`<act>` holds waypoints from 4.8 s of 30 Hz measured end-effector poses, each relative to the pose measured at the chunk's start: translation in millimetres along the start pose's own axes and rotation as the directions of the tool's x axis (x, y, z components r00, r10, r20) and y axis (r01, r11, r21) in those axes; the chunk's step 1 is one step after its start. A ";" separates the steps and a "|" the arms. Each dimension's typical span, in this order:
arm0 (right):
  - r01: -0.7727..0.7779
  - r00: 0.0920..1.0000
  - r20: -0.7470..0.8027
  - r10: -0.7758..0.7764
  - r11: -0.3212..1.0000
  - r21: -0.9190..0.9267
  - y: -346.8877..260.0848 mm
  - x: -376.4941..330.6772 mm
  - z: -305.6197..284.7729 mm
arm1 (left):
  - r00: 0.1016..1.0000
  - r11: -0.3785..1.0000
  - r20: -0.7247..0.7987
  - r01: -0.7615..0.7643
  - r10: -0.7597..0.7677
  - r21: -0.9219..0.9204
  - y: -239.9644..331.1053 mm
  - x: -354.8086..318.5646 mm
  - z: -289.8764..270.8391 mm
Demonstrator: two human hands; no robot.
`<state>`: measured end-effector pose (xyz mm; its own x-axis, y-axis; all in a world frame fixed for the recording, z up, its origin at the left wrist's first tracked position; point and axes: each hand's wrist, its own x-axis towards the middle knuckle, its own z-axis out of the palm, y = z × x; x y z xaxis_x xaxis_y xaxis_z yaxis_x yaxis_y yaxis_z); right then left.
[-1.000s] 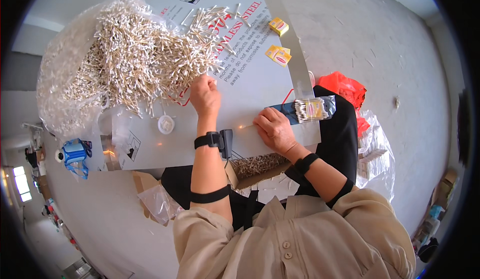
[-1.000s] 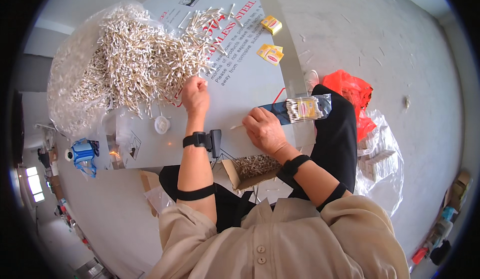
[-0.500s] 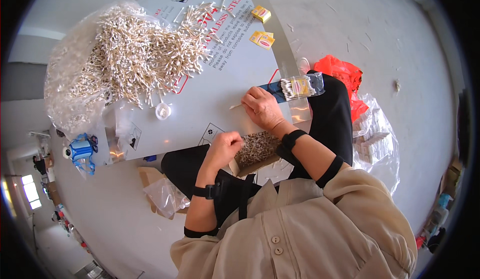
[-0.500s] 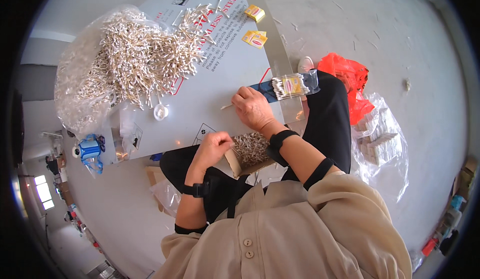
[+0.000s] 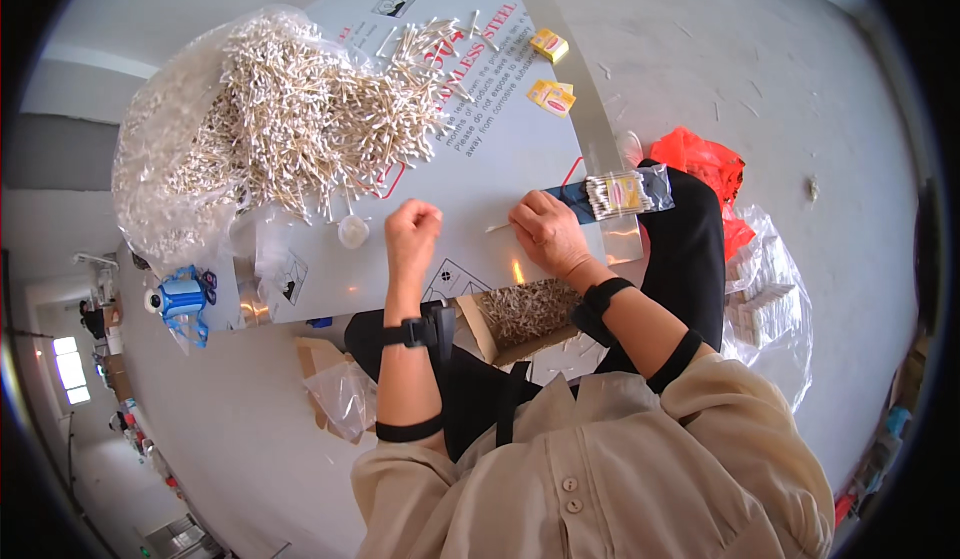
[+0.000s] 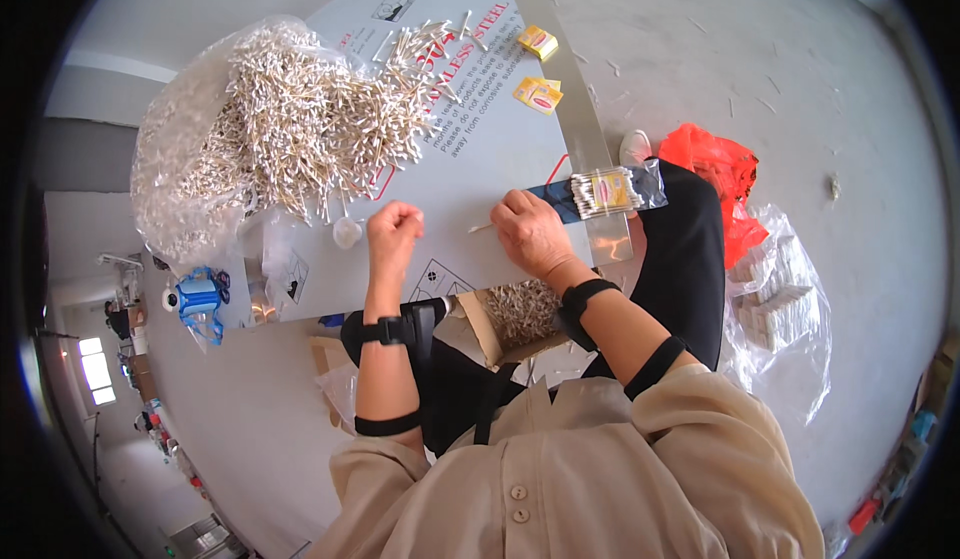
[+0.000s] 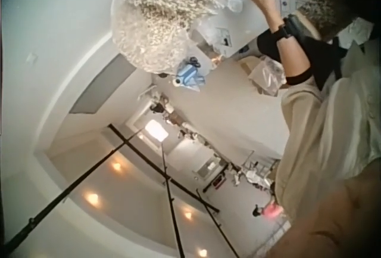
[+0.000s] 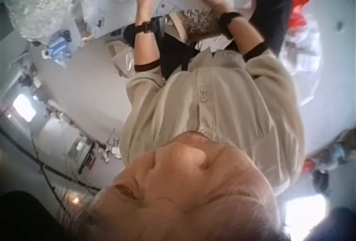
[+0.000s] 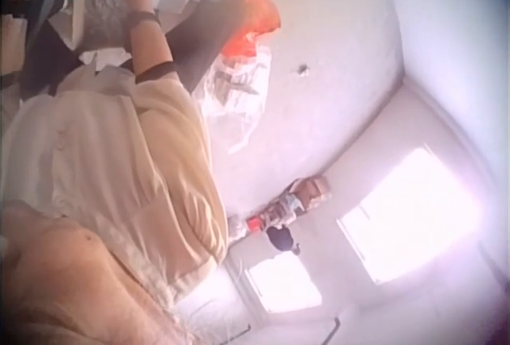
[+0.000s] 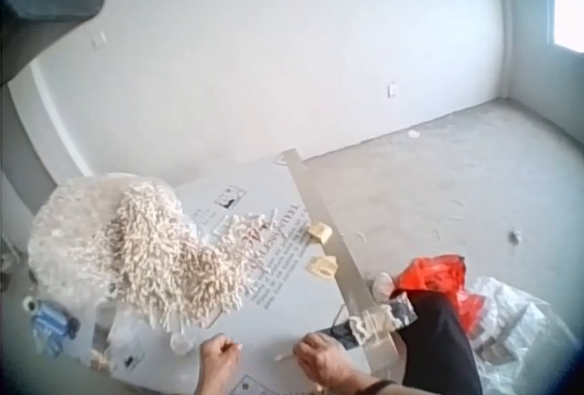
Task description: Packing and organizing small products and cotton swabs into plastic bags at a workstation.
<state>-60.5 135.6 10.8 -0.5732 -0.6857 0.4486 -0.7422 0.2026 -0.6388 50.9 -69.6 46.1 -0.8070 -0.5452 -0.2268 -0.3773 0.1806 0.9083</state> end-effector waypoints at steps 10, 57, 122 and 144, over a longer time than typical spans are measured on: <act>-0.046 0.998 0.049 0.048 0.999 -0.024 -0.1 -0.1 -2.9 | 0.737 0.842 -0.675 0.336 0.043 0.421 21.2 99.8 19.0; -0.028 0.999 0.043 0.026 0.999 0.040 -5.1 2.4 -3.2 | 0.909 0.877 -0.368 0.004 0.197 0.480 -7.2 -5.3 52.5; -0.021 0.999 0.028 0.020 1.000 0.019 -8.1 5.0 -0.8 | 0.907 0.621 -0.132 -0.163 0.401 0.766 12.0 21.6 40.8; -0.030 0.999 0.026 0.030 0.999 0.018 -4.5 2.5 -3.5 | 0.850 0.754 -0.324 -0.123 0.416 0.645 12.7 34.7 33.0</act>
<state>-59.9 135.4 16.9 -0.5860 -0.6973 0.4128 -0.7180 0.2108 -0.6633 3.2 -59.2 38.3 -0.6952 -0.6537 0.2989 -0.4786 0.7312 0.4861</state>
